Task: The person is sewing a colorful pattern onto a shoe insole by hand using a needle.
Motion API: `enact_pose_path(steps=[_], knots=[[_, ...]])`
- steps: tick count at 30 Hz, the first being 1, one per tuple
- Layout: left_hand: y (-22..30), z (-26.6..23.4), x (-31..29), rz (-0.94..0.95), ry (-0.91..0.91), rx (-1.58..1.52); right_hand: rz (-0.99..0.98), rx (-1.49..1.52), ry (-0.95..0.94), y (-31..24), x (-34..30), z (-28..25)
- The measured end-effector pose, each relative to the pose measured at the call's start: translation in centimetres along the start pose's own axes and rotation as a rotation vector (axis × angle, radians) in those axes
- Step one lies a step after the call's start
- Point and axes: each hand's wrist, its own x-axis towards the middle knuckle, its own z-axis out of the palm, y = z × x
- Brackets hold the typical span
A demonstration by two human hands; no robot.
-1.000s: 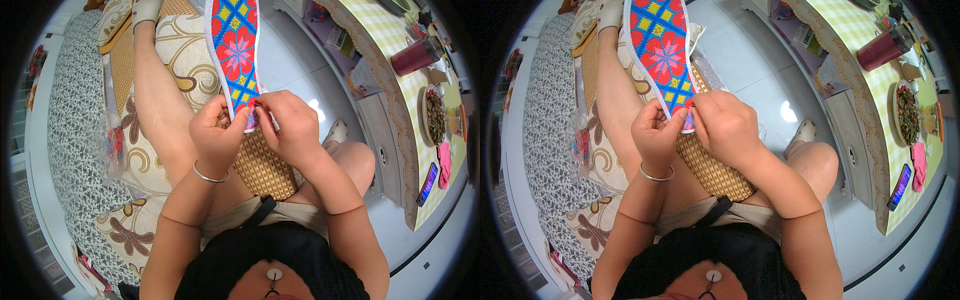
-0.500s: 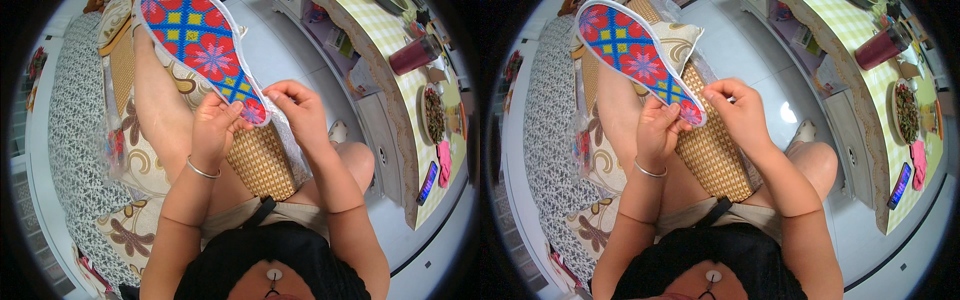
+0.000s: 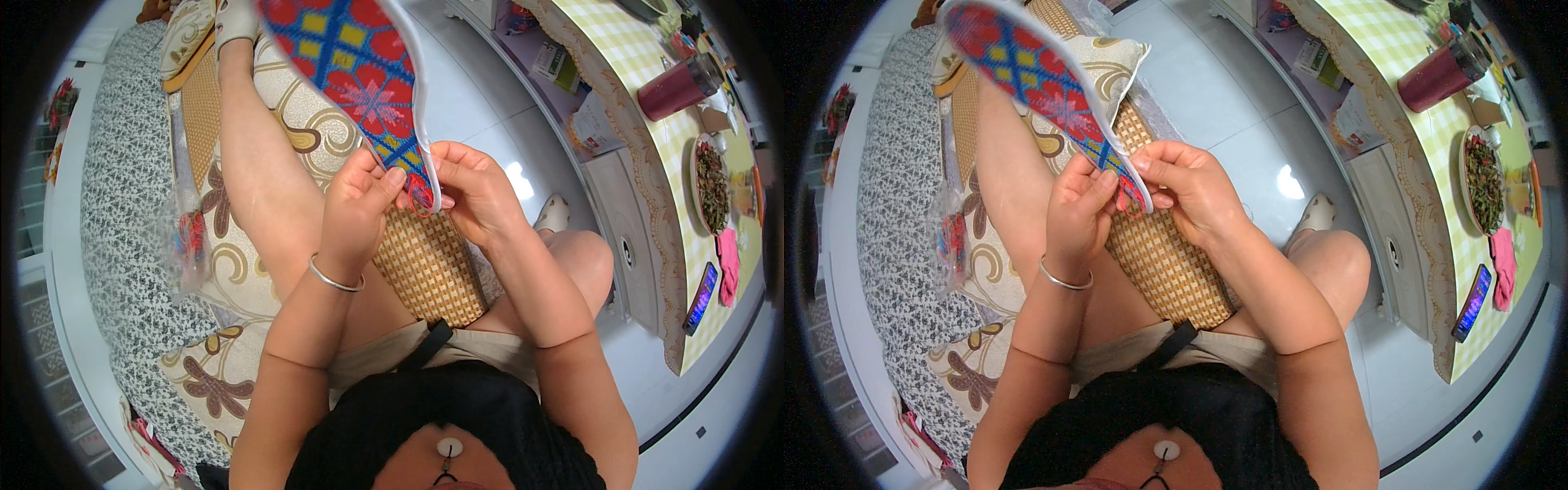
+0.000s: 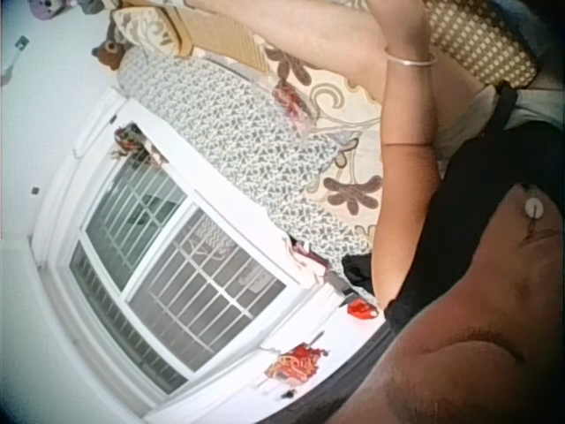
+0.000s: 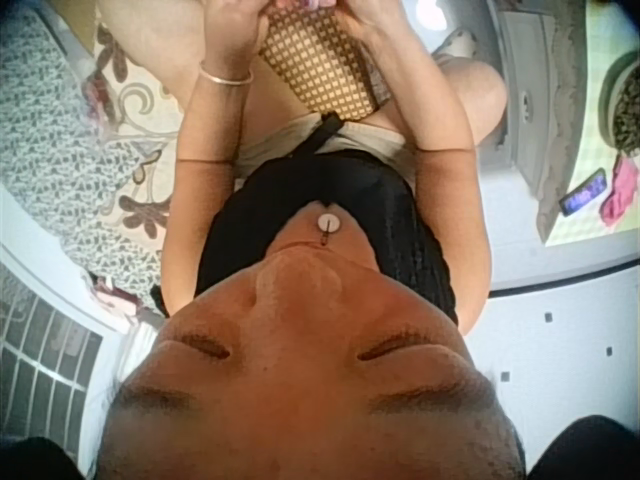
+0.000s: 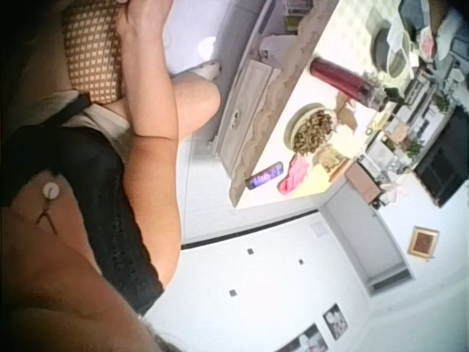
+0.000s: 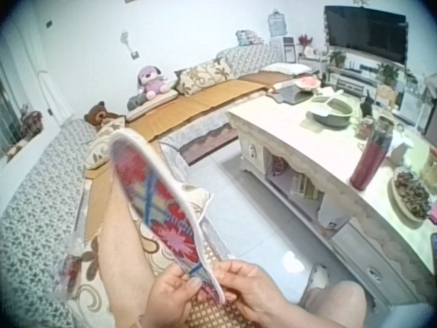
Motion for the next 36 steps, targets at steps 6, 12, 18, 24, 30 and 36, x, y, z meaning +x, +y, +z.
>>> enact_pose_path(steps=[6,12,18,24,30,36], knots=[[-0.1,-0.2,0.2,-0.036,-0.015,0.006,-0.047,0.14,0.058,1.3,0.0,-0.4],[0.0,0.2,0.3,-0.059,-0.017,-0.106,0.006,0.259,0.087,1.8,0.2,-0.7],[0.1,0.4,0.3,-0.038,-0.042,-0.147,-0.15,0.15,0.021,1.6,0.3,-0.8],[-0.1,0.3,0.3,-0.16,-0.079,-0.314,-0.063,0.48,-0.135,-1.1,-0.7,0.0],[-0.2,0.2,0.3,-0.254,-0.242,-0.559,-0.507,-0.123,-0.076,-3.3,-1.0,-1.0],[0.0,0.7,-0.3,-0.386,-0.202,-0.768,-0.759,-0.922,0.175,-1.0,-2.9,2.8]])
